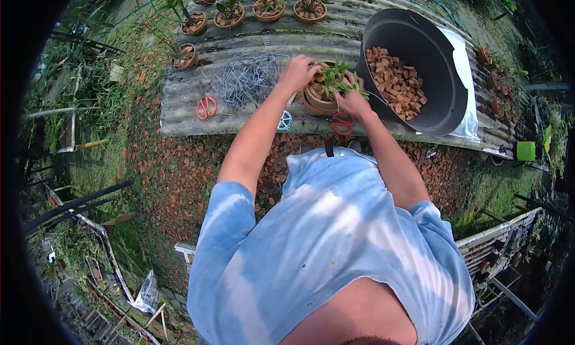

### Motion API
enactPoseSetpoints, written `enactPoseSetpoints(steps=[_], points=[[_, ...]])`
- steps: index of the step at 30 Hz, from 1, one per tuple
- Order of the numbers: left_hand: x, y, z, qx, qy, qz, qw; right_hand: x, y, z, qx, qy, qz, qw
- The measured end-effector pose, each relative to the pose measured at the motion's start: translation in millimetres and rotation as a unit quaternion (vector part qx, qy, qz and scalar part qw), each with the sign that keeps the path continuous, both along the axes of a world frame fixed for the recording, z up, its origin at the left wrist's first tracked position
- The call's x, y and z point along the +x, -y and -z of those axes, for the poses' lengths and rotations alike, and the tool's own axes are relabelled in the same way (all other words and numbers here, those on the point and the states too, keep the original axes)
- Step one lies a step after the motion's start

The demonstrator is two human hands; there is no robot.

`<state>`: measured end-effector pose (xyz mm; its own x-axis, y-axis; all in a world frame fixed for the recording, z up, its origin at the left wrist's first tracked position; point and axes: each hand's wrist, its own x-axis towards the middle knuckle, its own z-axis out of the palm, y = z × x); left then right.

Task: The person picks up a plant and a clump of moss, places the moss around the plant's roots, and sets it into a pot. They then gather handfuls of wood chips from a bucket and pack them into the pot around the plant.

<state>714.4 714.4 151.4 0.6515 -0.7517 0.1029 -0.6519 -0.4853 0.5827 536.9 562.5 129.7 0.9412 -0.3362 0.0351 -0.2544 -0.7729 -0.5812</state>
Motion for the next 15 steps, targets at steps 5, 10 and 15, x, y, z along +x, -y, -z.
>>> enactPoseSetpoints(steps=[5, 10, 15], points=[[-13, -21, -5, -0.033, -0.034, 0.014, 0.999, -7, 9, 5, 0.025, 0.028, -0.017, 0.999], [-36, -22, -15, 0.013, 0.1, 0.061, 0.993, -14, 7, -19, 0.032, 0.06, -0.029, 0.997], [-30, -16, -2, 0.065, -0.022, 0.097, 0.993, -1, 7, -15, 0.05, 0.096, -0.003, 0.994]])
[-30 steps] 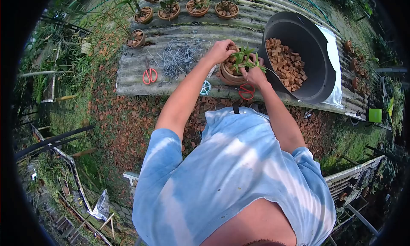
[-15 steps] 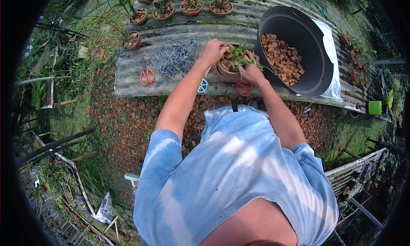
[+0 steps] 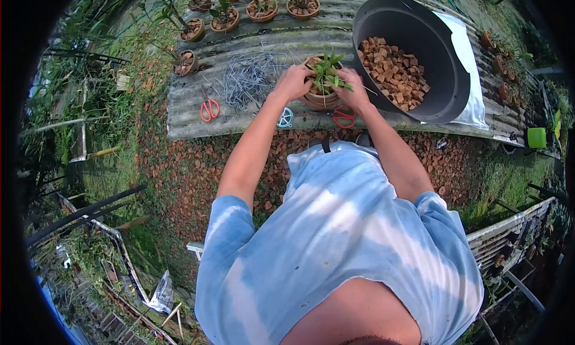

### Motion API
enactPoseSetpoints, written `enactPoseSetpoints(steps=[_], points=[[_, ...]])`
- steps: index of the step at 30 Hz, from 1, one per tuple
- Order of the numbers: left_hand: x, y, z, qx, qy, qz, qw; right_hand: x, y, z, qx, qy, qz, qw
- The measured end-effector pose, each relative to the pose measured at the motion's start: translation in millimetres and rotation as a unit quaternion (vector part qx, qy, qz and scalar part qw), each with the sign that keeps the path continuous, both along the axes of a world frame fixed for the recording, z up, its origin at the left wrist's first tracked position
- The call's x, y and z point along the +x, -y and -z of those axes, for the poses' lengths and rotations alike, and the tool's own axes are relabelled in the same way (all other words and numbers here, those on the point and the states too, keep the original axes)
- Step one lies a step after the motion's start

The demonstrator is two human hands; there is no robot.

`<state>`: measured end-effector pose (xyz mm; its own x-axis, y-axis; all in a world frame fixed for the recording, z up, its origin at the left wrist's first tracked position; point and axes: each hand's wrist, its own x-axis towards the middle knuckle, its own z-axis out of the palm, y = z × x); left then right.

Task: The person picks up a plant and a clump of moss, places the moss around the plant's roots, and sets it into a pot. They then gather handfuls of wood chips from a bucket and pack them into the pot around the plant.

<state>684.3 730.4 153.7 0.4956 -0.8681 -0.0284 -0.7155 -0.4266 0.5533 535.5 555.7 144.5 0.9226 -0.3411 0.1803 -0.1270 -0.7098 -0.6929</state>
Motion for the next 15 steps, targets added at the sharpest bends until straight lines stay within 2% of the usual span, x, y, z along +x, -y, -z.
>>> enactPoseSetpoints(steps=[4, 7, 9, 13, 15], points=[[-3, -1, -9, 0.028, -0.028, -0.004, 0.999, -4, 1, -7, 0.018, -0.019, -0.044, 0.999], [-26, -12, -16, -0.17, -0.16, -0.043, 0.971, -8, 0, -17, 0.058, 0.002, -0.1, 0.993], [-33, -11, -10, -0.177, -0.205, -0.068, 0.96, -12, -4, -15, 0.049, -0.016, -0.108, 0.993], [-31, -11, 7, -0.182, -0.308, -0.137, 0.924, -17, -7, -18, 0.092, -0.005, -0.043, 0.995], [-29, -12, 15, -0.214, -0.345, -0.164, 0.899, -12, 7, 0, 0.112, 0.005, -0.092, 0.989]])
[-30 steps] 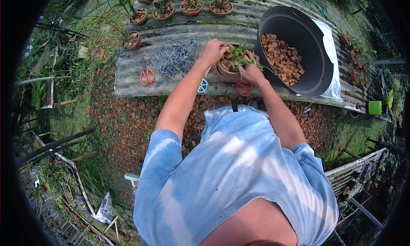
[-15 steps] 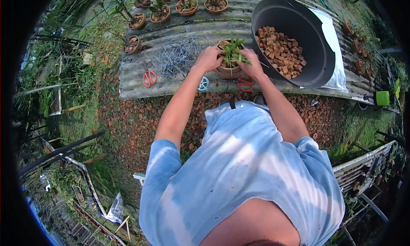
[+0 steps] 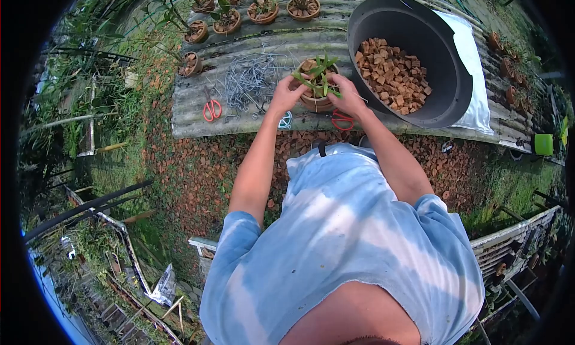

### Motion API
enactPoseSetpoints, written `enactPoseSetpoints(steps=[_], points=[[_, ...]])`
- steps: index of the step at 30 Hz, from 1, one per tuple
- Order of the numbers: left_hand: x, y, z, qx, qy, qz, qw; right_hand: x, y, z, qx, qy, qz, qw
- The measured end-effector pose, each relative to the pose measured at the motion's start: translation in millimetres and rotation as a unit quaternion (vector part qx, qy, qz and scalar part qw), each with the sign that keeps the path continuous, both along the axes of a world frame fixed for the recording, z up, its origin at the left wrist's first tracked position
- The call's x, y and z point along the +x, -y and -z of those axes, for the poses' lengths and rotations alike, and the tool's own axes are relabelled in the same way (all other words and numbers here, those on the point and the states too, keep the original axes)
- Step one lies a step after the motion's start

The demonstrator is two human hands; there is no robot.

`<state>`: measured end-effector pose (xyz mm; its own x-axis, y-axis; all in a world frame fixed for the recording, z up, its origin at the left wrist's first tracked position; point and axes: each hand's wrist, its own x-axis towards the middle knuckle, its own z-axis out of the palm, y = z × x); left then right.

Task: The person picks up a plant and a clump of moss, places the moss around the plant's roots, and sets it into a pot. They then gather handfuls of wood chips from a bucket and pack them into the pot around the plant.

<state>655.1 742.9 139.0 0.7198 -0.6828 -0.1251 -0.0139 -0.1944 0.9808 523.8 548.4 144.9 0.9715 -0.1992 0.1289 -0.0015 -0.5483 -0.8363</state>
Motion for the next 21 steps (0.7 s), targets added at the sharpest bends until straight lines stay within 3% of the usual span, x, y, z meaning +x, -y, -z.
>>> enactPoseSetpoints(steps=[1, 4, 7, 9, 12, 15, 18, 19, 21], points=[[3, 0, 9, -0.02, -0.005, -0.018, 1.0, 2, 4, 4, 0.011, 0.007, -0.024, 1.0], [1, 0, 16, -0.012, -0.004, -0.052, 0.999, 3, -6, 8, -0.177, 0.02, 0.009, 0.984], [-4, 5, 2, 0.037, 0.026, -0.069, 0.997, 0, -7, -10, -0.264, -0.074, -0.022, 0.961], [-8, 6, -10, 0.11, 0.05, -0.083, 0.989, 2, -6, -11, -0.288, -0.07, -0.027, 0.955], [-9, 7, -7, 0.095, 0.057, -0.107, 0.988, 7, -2, -5, -0.294, -0.052, -0.044, 0.953], [-12, -2, -5, 0.065, 0.231, -0.07, 0.968, 9, 4, 2, -0.284, -0.032, -0.055, 0.957], [-13, -13, -6, 0.131, 0.385, -0.012, 0.913, 8, 9, 3, -0.267, -0.014, -0.059, 0.962], [-14, -16, -6, 0.15, 0.345, 0.016, 0.926, 8, 10, 5, -0.267, -0.011, -0.057, 0.962], [-17, -16, -8, 0.173, 0.374, 0.008, 0.911, 8, 9, 6, -0.26, -0.011, -0.052, 0.964]])
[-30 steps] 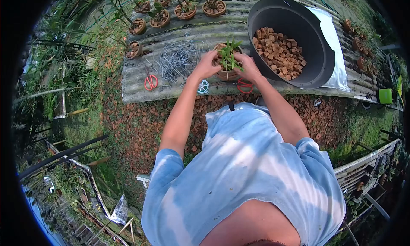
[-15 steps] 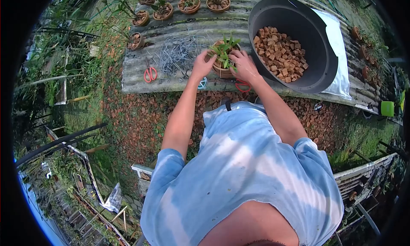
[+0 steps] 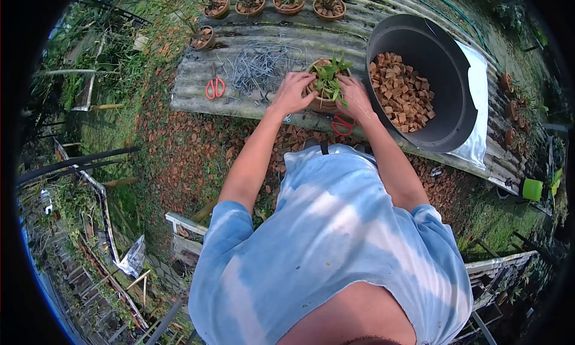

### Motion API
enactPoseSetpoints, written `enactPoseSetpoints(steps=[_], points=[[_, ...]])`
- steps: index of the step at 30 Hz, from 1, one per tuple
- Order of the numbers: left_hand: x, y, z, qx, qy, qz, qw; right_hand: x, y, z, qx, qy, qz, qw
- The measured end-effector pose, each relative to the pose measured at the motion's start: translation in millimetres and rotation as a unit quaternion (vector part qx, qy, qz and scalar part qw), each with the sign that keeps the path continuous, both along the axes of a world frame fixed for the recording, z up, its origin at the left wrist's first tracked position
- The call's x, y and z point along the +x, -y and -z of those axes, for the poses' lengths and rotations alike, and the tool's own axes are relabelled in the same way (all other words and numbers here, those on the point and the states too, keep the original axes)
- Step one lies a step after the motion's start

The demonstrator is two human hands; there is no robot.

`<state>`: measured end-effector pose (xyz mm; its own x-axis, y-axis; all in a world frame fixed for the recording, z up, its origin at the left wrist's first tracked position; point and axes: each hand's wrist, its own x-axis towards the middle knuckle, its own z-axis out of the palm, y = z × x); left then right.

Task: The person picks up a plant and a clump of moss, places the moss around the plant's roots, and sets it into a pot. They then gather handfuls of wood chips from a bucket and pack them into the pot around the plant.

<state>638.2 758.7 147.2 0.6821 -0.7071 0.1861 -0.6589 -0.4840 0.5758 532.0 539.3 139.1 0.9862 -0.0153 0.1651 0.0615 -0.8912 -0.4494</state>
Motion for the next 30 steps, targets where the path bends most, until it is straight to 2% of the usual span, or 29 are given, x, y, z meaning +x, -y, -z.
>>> enactPoseSetpoints(steps=[7, 10, 13, 16, 19, 22, 28, 30], points=[[1, 10, -11, 0.116, 0.032, -0.02, 0.992, 0, -6, -9, -0.018, -0.019, 0.031, 0.999], [7, 17, -7, 0.117, -0.004, -0.03, 0.993, 0, -8, -10, 0.014, -0.022, 0.048, 0.998], [13, 21, 2, 0.03, -0.044, -0.015, 0.998, -4, -9, -10, 0.065, 0.006, 0.059, 0.996], [20, 26, 11, -0.067, -0.173, -0.023, 0.982, -6, -9, -11, 0.113, 0.009, 0.063, 0.992], [29, 35, 16, -0.014, -0.127, 0.009, 0.992, -3, -12, -19, 0.11, -0.033, 0.082, 0.99], [34, 44, 13, 0.014, -0.154, 0.001, 0.988, 6, -19, -22, 0.081, -0.068, 0.113, 0.988], [39, 33, -2, -0.028, -0.252, -0.038, 0.967, 25, -15, -9, 0.04, -0.092, 0.14, 0.985], [40, 33, 11, -0.054, -0.245, -0.042, 0.967, 26, -12, -6, 0.036, -0.082, 0.136, 0.987]])
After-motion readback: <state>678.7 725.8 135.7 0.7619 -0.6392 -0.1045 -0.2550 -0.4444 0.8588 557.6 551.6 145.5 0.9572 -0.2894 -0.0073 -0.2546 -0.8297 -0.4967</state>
